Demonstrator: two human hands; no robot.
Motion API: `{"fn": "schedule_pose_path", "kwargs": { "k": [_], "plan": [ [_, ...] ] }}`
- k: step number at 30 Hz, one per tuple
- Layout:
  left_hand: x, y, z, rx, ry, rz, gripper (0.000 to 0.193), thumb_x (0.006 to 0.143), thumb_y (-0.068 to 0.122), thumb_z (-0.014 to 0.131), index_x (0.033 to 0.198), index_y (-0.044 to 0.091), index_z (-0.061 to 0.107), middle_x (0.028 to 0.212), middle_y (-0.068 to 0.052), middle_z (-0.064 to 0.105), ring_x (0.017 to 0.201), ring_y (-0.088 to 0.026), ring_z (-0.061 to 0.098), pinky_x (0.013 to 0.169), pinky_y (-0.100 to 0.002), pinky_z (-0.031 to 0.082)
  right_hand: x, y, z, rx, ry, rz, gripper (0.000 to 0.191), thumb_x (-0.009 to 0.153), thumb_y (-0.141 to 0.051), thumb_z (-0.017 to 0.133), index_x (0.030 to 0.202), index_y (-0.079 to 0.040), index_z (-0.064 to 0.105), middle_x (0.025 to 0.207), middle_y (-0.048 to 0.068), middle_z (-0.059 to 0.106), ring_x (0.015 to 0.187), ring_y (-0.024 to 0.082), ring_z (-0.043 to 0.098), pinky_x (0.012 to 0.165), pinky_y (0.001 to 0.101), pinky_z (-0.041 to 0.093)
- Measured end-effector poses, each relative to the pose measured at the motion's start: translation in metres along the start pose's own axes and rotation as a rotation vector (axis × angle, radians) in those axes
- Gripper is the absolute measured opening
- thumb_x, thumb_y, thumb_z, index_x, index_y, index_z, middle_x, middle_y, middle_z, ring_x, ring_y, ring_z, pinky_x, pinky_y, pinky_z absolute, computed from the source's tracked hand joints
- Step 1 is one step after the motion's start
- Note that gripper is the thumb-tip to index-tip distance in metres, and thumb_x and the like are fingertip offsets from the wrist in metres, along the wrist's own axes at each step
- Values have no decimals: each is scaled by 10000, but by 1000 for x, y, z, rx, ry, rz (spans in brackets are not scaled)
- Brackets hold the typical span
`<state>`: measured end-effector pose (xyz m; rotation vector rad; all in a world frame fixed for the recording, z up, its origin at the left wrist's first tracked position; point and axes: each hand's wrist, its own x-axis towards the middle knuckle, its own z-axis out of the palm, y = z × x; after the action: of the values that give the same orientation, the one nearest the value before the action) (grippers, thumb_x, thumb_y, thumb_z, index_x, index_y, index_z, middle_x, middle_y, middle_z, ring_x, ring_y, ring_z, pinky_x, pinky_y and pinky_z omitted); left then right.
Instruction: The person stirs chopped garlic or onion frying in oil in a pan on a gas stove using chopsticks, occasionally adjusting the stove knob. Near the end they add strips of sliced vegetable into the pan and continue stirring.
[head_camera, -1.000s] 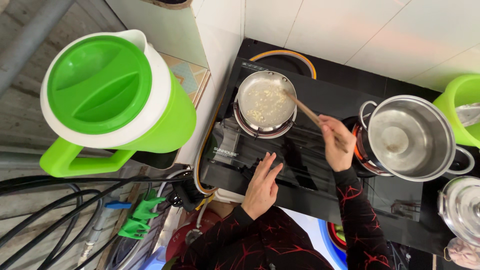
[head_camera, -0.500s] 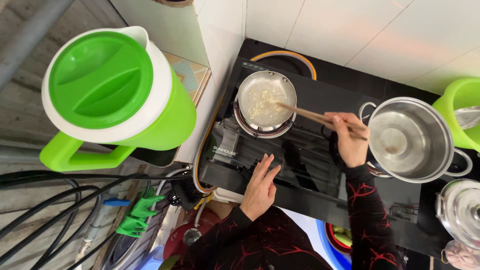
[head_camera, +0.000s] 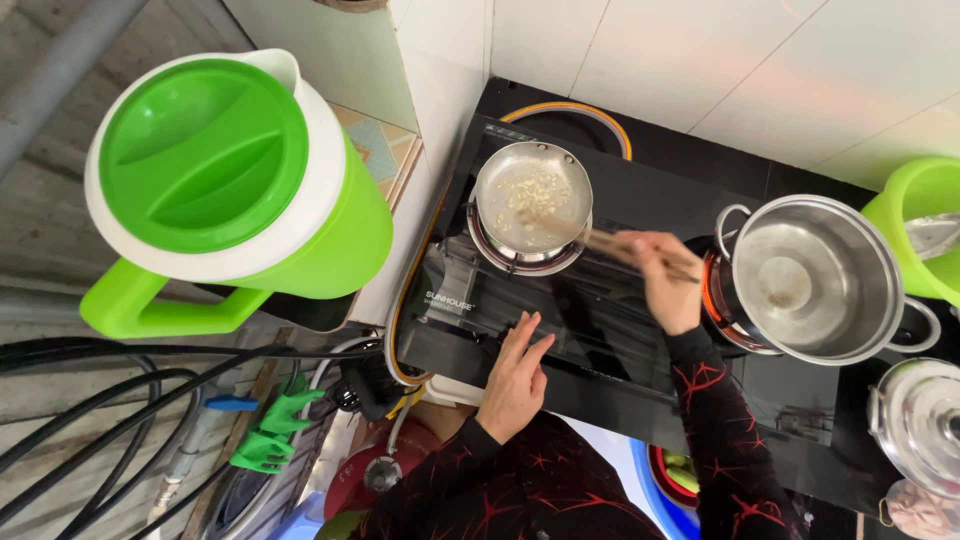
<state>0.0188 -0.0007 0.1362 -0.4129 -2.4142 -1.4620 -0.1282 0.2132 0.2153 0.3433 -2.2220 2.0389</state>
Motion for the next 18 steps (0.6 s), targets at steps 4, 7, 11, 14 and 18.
{"fn": "schedule_pose_path", "kwargs": {
  "k": [4,7,11,14,18],
  "plan": [
    [-6,-5,-2,25,22,-27,422,847,-94,603,1263,-30,631,1521,-215,486,1443,-440,441,1185,-511,385,-3,9,-10,-255,134,-115,148,1084,-18,581,1152,78,669,1223,154,731,1071,173,691,954,287,552],
    [-10,-6,-1,27,16,-48,387,873,-65,617,1258,-33,630,1500,-206,506,1424,-440,460,1167,-499,404,-21,10,-6,-268,76,-145,132,1059,12,589,1145,69,671,1242,142,715,1084,147,675,935,266,543],
    [-12,-3,2,26,7,-51,360,891,-45,622,1251,-26,636,1494,-200,513,1416,-433,475,1154,-492,418,-38,10,12,-163,-4,-78,141,1040,24,596,1138,62,690,1226,130,726,1054,122,658,926,243,519],
    [-13,0,3,29,-8,-22,348,899,-40,622,1246,-26,640,1494,-198,515,1415,-431,475,1157,-497,414,-32,10,23,-148,8,-53,143,1041,21,600,1145,58,690,1218,119,732,965,110,633,861,236,514],
    [-16,-2,-1,29,-8,-35,333,909,-25,625,1241,-21,649,1487,-190,521,1409,-429,473,1140,-487,423,-16,5,18,-201,84,-238,131,1078,29,577,1166,51,671,1257,114,708,1105,123,662,965,250,517]
  ]
}}
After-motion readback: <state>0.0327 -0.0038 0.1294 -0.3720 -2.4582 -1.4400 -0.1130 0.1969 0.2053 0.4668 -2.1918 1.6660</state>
